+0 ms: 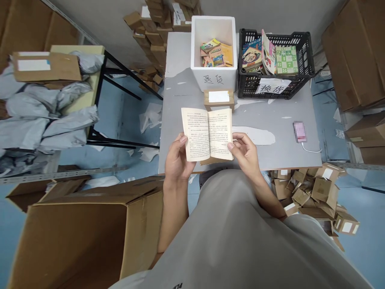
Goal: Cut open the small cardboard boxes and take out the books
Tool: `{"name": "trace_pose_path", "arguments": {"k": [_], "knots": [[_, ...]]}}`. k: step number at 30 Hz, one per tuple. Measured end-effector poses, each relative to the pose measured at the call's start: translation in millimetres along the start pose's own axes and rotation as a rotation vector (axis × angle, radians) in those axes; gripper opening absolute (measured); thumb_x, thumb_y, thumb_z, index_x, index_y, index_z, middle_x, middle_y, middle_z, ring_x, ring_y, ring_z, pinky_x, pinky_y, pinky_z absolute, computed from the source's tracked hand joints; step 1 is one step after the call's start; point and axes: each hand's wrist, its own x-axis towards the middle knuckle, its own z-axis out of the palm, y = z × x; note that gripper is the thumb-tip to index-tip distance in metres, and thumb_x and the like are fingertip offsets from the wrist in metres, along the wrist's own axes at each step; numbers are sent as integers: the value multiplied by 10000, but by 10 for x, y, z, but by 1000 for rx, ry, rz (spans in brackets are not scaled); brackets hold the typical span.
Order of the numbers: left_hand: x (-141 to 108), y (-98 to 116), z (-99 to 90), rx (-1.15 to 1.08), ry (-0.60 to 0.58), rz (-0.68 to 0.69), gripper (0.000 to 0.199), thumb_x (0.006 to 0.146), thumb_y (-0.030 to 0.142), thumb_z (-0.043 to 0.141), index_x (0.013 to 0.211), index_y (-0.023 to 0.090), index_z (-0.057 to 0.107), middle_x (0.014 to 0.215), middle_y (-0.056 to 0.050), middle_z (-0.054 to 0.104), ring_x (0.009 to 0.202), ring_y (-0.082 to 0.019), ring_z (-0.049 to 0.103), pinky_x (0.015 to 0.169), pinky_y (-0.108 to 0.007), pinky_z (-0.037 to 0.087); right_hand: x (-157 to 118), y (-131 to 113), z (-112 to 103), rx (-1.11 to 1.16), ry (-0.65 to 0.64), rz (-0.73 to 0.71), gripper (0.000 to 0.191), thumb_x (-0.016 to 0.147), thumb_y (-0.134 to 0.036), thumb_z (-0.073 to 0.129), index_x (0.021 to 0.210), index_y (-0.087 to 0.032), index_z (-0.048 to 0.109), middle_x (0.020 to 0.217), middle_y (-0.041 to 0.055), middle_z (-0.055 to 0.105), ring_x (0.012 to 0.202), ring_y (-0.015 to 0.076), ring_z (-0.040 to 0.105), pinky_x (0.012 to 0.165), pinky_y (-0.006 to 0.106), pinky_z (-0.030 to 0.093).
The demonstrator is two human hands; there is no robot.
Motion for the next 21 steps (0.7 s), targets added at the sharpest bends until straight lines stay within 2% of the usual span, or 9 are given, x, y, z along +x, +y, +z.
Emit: {"name": "trace_pose_path", "arguments": {"k": [9,16,21], "knots": [[10,4,-32,-58,28,-10,211,894,402,851,942,236,729,1059,-68,824,1241,-320,793,1045,-432,695,-4,-25,0,-5,6,9,478,962,-691,831,1164,-285,681,1149,51,786,981,223,756,902,392,654],[12,18,-42,-102,56,-13,164,870,366,838,926,227,771,1062,-79,843,1254,-334,794,1066,-445,697,-15,-41,-1,14,-7,-20,423,980,-640,842,1165,-288,698,1090,34,777,897,199,733,915,392,650],[1,22,-46,-102,90,-1,122,915,349,789,892,231,764,1064,-86,855,1311,-343,779,1091,-467,689,-29,-54,-11,-6,-40,-38,416,1006,-634,808,1192,-286,677,1151,53,786,1002,220,763,947,398,652]]}}
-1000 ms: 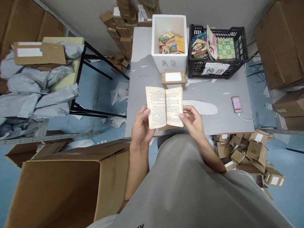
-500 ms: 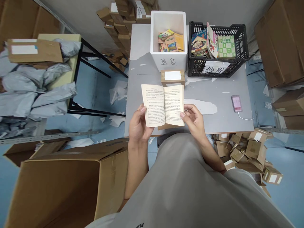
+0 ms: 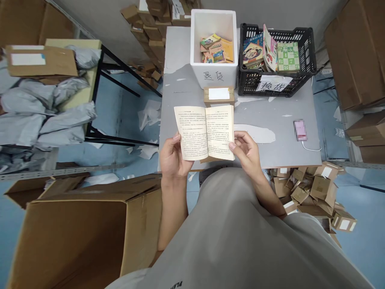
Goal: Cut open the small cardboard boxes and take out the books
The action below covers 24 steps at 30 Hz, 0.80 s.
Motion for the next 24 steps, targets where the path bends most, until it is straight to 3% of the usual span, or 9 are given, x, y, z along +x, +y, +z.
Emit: {"name": "trace_pose_path", "arguments": {"k": [11,20,24], "knots": [[23,-29,-140,107,-15,26,265,953,490,780,882,234,768,1058,-106,849,1330,-370,767,1131,-527,665,-8,-39,27,-26,56,10,505,948,-752,799,1143,-301,683,1117,63,786,1158,290,770,996,468,655],[-5,-12,-149,104,-13,28,261,947,492,778,958,231,777,1132,-118,854,1430,-399,720,1154,-556,664,-12,-3,-16,26,98,-58,372,987,-620,823,1124,-293,710,1114,60,798,1157,282,779,999,445,648],[-2,-9,-151,87,-11,37,231,953,461,769,991,234,786,1172,-115,857,1451,-389,710,1160,-544,667,-14,-6,-26,-7,104,-41,416,968,-661,822,1111,-287,708,1108,63,800,1167,288,777,1001,449,652]]}}
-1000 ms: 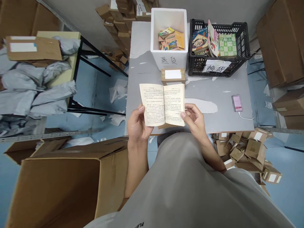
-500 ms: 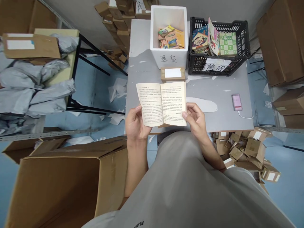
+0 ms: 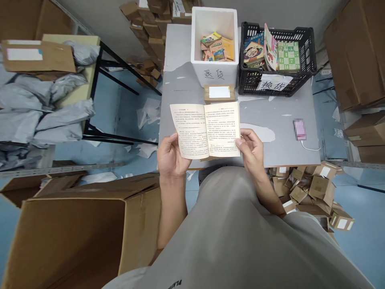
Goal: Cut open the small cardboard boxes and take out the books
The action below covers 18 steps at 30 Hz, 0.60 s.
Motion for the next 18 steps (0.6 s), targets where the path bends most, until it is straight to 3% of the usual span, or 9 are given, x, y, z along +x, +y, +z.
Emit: {"name": "trace_pose_path", "arguments": {"k": [12,18], "knots": [[-76,23,43,-3,-44,-32,268,915,483,841,1015,250,754,1145,-90,841,1332,-376,765,1074,-493,685,44,93,-47,-64,38,1,411,963,-661,809,1131,-299,713,1120,72,802,1176,299,770,1049,472,639],[-127,-86,94,65,-32,1,392,891,578,916,880,252,699,1014,-70,819,1169,-337,810,1026,-471,682,49,138,35,-86,1,37,462,950,-705,814,1128,-290,714,1122,74,807,1141,289,771,1001,446,652]]}}
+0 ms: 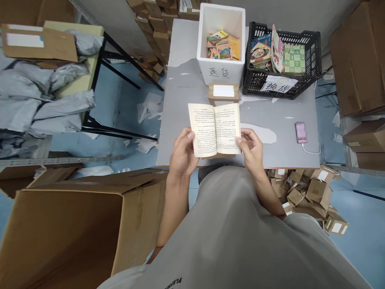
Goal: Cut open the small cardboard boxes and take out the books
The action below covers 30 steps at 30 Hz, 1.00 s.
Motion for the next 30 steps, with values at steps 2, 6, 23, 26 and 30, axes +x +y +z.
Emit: {"name": "trace_pose_path", "arguments": {"k": [2,6,23,26,30], "knots": [[-25,-65,62,66,-5,35,427,888,615,930,914,247,715,1087,-82,826,1227,-330,793,1078,-469,659,23,76,39,5,-11,25,473,947,-708,814,1127,-283,711,1098,68,806,1072,270,773,959,423,654],[8,-273,102,235,4,144,501,899,659,922,1154,261,757,1473,-130,749,1532,-337,628,1254,-477,543,99,282,72,-3,-3,69,496,921,-715,814,1100,-266,703,1078,57,791,986,238,756,904,379,641],[258,-355,-184,445,-15,263,391,808,577,997,929,254,812,1059,-68,855,1154,-290,782,1179,-509,564,246,425,-79,-116,-12,-79,272,963,-520,823,1043,-263,790,1232,89,828,1283,258,750,1232,471,542],[225,-225,-150,557,-75,384,274,894,523,928,828,291,797,1113,-69,865,1274,-330,751,1261,-579,487,260,366,-120,-149,-27,-143,174,1004,-453,777,1008,-280,795,1364,99,813,1406,271,705,1291,513,484],[173,-206,-95,516,-9,333,259,867,474,947,884,264,796,1112,-88,857,1179,-313,783,1165,-506,561,273,350,-143,-164,-17,-150,175,1015,-450,783,1055,-284,818,1304,93,836,1348,273,732,1251,499,513]]}}
